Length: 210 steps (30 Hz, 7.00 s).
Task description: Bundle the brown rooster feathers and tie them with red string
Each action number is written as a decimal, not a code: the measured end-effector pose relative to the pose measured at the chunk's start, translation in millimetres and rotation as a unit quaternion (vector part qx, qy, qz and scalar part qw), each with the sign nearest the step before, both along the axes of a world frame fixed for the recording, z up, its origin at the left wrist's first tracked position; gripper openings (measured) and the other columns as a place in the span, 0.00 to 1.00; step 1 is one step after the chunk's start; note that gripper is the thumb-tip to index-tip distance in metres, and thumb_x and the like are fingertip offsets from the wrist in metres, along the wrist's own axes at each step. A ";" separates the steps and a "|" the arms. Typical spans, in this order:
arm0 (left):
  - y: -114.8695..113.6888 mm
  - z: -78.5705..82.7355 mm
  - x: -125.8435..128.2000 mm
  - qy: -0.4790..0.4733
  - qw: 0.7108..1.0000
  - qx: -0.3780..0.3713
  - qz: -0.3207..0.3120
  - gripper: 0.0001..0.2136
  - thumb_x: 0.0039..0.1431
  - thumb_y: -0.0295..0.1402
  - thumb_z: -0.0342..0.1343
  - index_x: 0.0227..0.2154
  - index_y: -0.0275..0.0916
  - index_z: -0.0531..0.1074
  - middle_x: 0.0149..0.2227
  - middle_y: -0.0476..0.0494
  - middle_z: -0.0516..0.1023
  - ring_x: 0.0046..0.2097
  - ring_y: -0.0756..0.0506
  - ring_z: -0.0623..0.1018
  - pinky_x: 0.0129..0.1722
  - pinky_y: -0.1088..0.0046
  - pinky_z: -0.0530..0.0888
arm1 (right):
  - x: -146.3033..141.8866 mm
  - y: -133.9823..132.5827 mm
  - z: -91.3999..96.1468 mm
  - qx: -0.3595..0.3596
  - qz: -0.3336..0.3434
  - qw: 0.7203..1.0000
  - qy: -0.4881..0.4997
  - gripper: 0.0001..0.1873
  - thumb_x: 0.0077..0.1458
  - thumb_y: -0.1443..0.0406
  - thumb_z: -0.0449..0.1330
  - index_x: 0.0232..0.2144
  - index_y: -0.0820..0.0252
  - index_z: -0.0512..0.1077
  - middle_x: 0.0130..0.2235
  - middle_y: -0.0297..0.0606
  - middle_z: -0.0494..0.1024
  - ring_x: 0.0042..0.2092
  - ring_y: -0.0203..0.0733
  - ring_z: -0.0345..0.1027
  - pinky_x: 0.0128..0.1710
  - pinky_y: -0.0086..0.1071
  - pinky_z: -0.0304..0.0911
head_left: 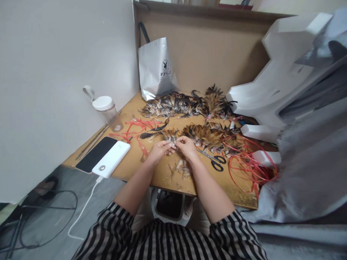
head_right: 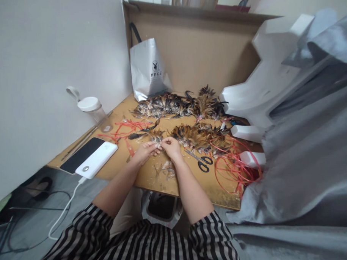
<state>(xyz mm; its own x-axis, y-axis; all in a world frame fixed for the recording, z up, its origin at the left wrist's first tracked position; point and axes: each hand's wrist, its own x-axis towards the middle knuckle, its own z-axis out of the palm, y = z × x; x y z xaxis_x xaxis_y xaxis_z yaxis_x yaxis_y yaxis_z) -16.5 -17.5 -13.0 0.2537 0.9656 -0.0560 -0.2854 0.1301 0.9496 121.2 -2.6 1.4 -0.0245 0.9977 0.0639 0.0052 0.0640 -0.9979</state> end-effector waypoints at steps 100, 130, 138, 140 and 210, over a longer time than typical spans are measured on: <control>2.4 -2.1 -3.5 -0.078 0.995 -0.054 0.022 0.10 0.42 0.33 0.62 0.26 0.32 0.71 0.22 0.49 0.72 0.22 0.57 0.68 0.22 0.83 0.63 | -9.0 -9.2 7.3 -0.018 0.003 0.998 0.066 0.11 0.37 0.59 0.62 0.21 0.60 0.67 0.15 0.26 0.63 0.18 0.29 0.52 0.19 0.25 0.47; -1.6 1.9 -1.1 0.012 1.000 -0.009 -0.011 0.11 0.43 0.37 0.60 0.23 0.31 0.71 0.19 0.47 0.71 0.19 0.56 0.67 0.20 0.81 0.61 | -3.1 -3.1 -1.9 0.011 0.015 0.999 0.028 0.15 0.37 0.57 0.64 0.19 0.60 0.64 0.16 0.25 0.61 0.19 0.29 0.50 0.21 0.25 0.47; 1.9 -2.0 1.6 0.079 0.996 0.036 0.012 0.12 0.44 0.38 0.59 0.24 0.31 0.72 0.19 0.46 0.72 0.19 0.53 0.70 0.22 0.78 0.65 | -0.4 -0.6 -3.7 0.018 0.026 0.999 0.012 0.13 0.37 0.58 0.63 0.21 0.61 0.65 0.19 0.28 0.66 0.21 0.31 0.55 0.23 0.26 0.51; 2.3 -3.0 2.6 0.084 0.996 0.032 0.009 0.13 0.44 0.38 0.59 0.25 0.30 0.72 0.18 0.45 0.73 0.20 0.53 0.70 0.22 0.77 0.66 | 0.3 -0.5 -4.5 0.017 0.027 0.999 0.006 0.13 0.38 0.59 0.63 0.20 0.61 0.65 0.19 0.28 0.66 0.22 0.31 0.56 0.24 0.26 0.52; 1.7 -2.0 -6.1 -0.113 0.992 -0.011 0.053 0.13 0.44 0.35 0.61 0.32 0.32 0.74 0.34 0.38 0.77 0.37 0.48 0.76 0.39 0.73 0.70 | -9.1 -17.4 2.8 0.255 0.007 0.921 -0.296 0.15 0.46 0.64 0.57 0.40 0.57 0.69 0.38 0.40 0.72 0.38 0.41 0.64 0.40 0.33 0.58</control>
<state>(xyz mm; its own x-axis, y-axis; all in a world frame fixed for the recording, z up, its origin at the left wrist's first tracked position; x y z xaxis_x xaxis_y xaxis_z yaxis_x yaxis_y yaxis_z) -22.6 -15.8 -15.0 0.1587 0.9869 -0.0306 -0.5036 0.1075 0.8572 112.1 -20.0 4.2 -0.2180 0.8414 0.4944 0.5346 0.5268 -0.6608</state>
